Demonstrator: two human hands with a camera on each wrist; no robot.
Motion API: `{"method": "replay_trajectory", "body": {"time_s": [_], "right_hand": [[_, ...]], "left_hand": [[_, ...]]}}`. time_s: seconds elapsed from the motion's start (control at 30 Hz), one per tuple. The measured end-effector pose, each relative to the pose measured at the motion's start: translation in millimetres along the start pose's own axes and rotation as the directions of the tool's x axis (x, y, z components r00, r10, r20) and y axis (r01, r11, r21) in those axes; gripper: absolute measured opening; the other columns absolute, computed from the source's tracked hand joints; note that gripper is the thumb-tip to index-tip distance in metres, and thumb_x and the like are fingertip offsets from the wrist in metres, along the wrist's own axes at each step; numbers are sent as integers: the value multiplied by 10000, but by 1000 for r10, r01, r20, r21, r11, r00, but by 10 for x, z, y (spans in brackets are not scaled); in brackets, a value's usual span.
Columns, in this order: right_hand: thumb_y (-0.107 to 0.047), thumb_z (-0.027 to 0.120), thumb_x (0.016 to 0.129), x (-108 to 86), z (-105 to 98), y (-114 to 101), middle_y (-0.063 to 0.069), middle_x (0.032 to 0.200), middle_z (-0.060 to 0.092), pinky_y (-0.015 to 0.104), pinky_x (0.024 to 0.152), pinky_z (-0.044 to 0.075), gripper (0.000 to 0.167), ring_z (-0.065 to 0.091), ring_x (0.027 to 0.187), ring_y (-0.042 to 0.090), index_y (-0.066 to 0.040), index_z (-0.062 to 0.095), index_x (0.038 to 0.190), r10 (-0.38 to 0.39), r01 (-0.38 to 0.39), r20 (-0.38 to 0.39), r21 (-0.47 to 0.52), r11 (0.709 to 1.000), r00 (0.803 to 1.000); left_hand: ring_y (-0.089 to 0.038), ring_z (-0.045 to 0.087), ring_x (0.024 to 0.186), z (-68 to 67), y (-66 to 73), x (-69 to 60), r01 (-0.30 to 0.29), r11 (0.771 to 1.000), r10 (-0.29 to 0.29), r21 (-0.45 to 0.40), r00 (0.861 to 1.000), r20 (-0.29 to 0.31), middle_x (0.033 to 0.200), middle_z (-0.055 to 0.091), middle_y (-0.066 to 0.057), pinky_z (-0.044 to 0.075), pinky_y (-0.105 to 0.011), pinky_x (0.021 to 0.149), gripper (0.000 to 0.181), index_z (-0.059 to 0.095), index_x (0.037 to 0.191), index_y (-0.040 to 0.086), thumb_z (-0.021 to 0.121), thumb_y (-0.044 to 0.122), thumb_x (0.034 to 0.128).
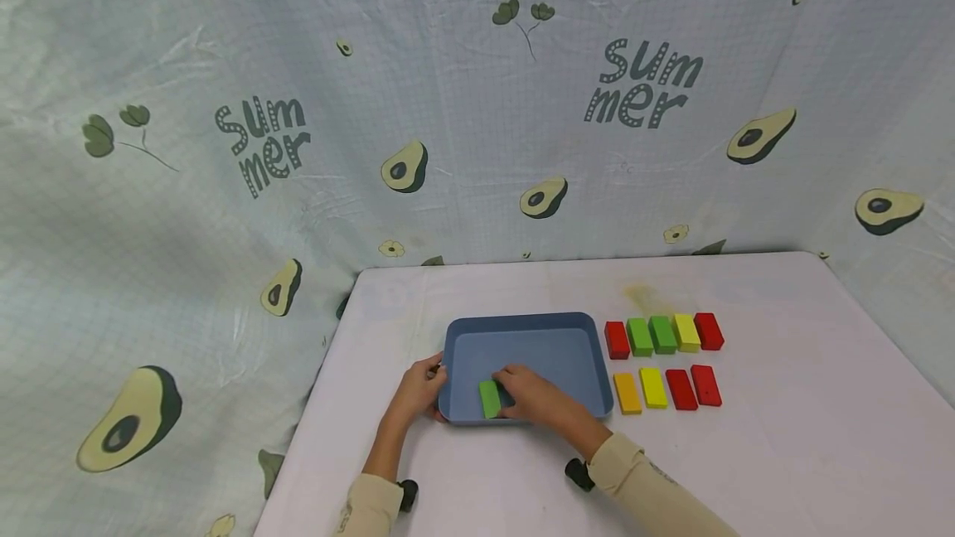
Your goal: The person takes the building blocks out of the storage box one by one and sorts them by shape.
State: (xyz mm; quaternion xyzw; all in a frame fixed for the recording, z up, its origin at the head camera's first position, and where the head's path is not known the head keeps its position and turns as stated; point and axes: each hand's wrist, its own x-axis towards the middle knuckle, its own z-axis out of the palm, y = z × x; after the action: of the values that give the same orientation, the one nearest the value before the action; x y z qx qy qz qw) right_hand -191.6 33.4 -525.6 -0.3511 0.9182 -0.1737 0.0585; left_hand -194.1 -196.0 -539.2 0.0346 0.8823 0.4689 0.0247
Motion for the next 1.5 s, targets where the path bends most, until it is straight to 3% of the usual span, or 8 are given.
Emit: {"method": "replay_trajectory", "body": {"time_s": [0.57, 0.77, 1.0, 1.2, 1.5], "right_hand": [[-222, 792, 759, 39, -41, 19, 110, 1182, 544, 323, 887, 440, 604, 509, 1083, 228, -18, 547, 1272, -25, 27, 54, -40, 999, 998], [-196, 787, 765, 28, -59, -3, 112, 1205, 533, 332, 899, 432, 597, 496, 1099, 236, -15, 542, 1278, -25, 30, 73, -64, 998, 997], [-209, 790, 762, 29, -65, -15, 108, 1179, 540, 324, 883, 437, 585, 506, 1072, 235, 0, 551, 1253, -36, 40, 58, -80, 996, 998], [-180, 784, 766, 27, -73, -6, 114, 1173, 533, 332, 882, 436, 571, 497, 1071, 238, 17, 540, 1243, -24, 25, 47, -18, 1000, 999], [-170, 774, 775, 31, -85, 33, 127, 1203, 510, 347, 898, 430, 593, 490, 1089, 232, 22, 497, 1262, 4, -6, 53, 36, 999, 999]], "left_hand": [[-211, 609, 827, 0, 10, -6, 9, 1000, -9, -27, 1000, 7, 974, 615, -119, 516, -289, 596, 447, 473, 1353, -37, 499, 95, 927], [-231, 613, 775, 6, 6, -17, 21, 998, -19, -67, 999, 26, 996, 600, -150, 502, -340, 446, 460, 449, 1367, -44, 497, 95, 931], [-203, 613, 806, -6, 3, -11, -4, 1000, 4, -21, 1000, 5, 971, 612, -123, 518, -294, 616, 448, 477, 1348, -43, 505, 96, 923], [-185, 610, 800, -13, 1, -5, 0, 1000, 0, 1, 1000, -2, 960, 619, -103, 511, -314, 681, 436, 492, 1341, -33, 506, 101, 926], [-214, 613, 774, -14, 10, -6, 13, 999, -12, -46, 1000, 16, 974, 600, -134, 511, -302, 509, 450, 471, 1357, -33, 496, 96, 926]]}}
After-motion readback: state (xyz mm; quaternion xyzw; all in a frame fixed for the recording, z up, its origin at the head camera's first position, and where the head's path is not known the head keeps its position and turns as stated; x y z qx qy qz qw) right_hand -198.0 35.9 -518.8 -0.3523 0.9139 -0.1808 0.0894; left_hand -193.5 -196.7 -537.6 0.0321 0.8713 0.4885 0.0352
